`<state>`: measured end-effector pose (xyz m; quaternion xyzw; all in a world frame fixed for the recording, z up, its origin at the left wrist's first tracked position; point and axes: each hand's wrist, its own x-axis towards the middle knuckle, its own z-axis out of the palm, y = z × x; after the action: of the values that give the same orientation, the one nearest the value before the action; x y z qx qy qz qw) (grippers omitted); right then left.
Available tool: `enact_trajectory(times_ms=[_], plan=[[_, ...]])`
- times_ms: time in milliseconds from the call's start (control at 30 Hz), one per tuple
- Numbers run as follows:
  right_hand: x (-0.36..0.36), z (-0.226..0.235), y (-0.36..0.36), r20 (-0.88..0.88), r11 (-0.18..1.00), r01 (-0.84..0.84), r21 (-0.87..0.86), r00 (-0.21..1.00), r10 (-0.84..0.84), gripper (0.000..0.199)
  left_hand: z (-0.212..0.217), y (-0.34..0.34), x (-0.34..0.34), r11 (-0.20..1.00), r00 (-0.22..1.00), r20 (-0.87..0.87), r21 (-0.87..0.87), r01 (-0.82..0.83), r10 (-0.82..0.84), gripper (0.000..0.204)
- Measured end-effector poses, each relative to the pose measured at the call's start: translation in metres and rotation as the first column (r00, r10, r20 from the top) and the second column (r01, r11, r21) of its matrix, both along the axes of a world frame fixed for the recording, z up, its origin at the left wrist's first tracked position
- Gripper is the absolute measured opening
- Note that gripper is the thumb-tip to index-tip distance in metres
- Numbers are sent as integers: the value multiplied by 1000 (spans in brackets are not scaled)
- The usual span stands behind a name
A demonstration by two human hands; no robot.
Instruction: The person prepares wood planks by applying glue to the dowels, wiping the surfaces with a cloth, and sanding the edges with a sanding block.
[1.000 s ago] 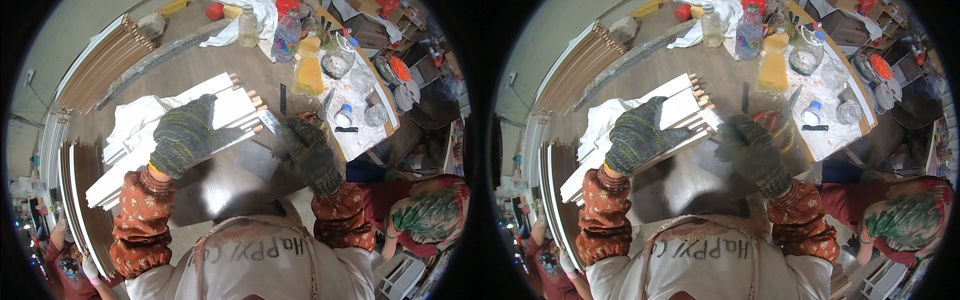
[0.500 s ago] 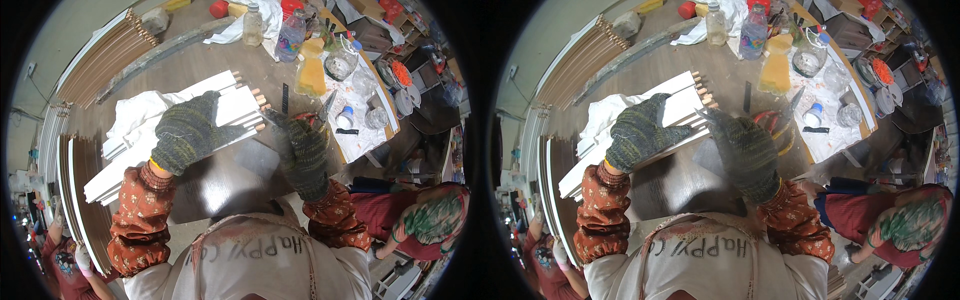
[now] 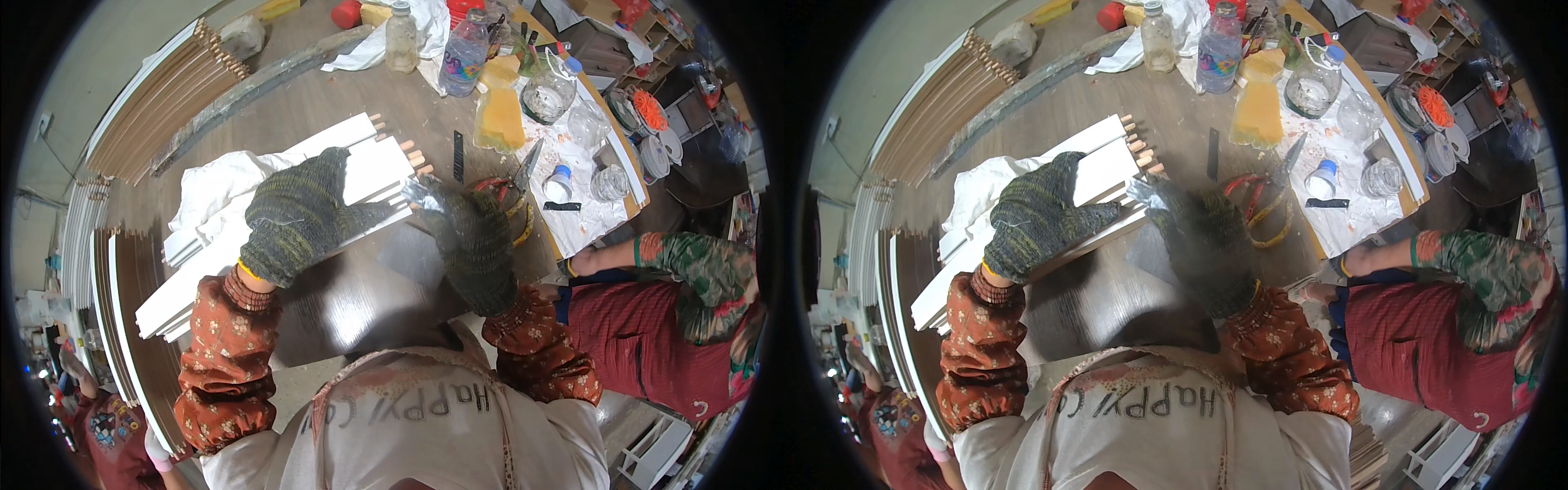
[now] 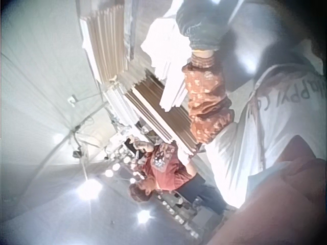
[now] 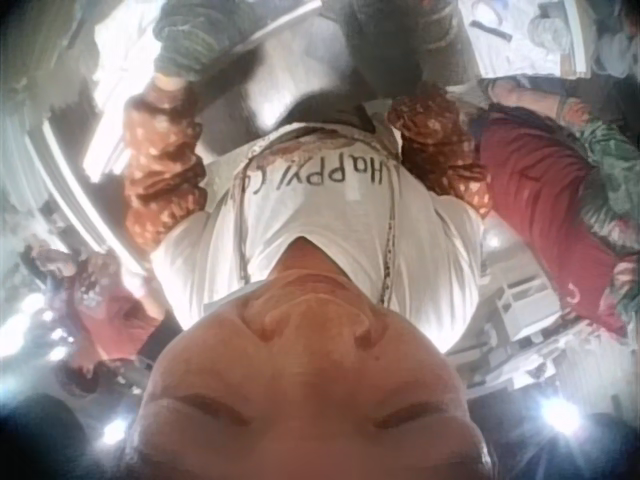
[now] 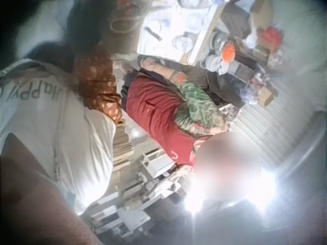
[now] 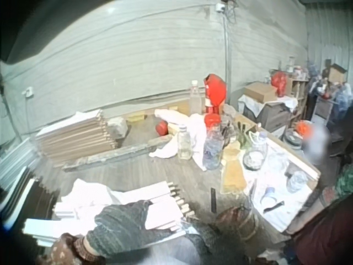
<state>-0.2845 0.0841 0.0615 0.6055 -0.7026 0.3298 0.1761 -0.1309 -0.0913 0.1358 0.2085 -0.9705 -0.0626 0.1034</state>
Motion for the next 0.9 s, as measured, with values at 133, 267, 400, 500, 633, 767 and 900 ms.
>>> enact_trajectory(times_ms=[133, 267, 400, 500, 633, 767, 900], plan=[[7, 11, 5, -1, 999, 4, -36, 1000, -4, 34, 3, 2, -2, 999, 999, 10, 23, -33, 32, 78], [4, 7, -3, 168, 999, -42, -11, 985, 44, 36, -1, 1, 2, 998, 1000, -20, 50, -23, 24, 77], [14, 21, 0, 377, 979, -204, 17, 908, 183, 42, 7, 4, -1, 995, 997, 26, 60, -79, 78, 77], [16, 20, 2, 174, 992, -127, 1, 977, 125, 44, 7, 3, -1, 996, 998, 19, 58, -62, 61, 77], [13, -4, 2, 138, 988, -116, 105, 985, 101, 44, 12, 6, -3, 994, 997, 15, 81, -71, 70, 75], [13, 13, 4, 258, 987, -133, 93, 960, 105, 41, 3, 1, 1, 999, 999, -22, 22, -35, 36, 74], [14, 23, 1, 173, 987, -119, 107, 980, 99, 36, 6, 2, -4, 997, 997, 36, 39, -68, 66, 73]])
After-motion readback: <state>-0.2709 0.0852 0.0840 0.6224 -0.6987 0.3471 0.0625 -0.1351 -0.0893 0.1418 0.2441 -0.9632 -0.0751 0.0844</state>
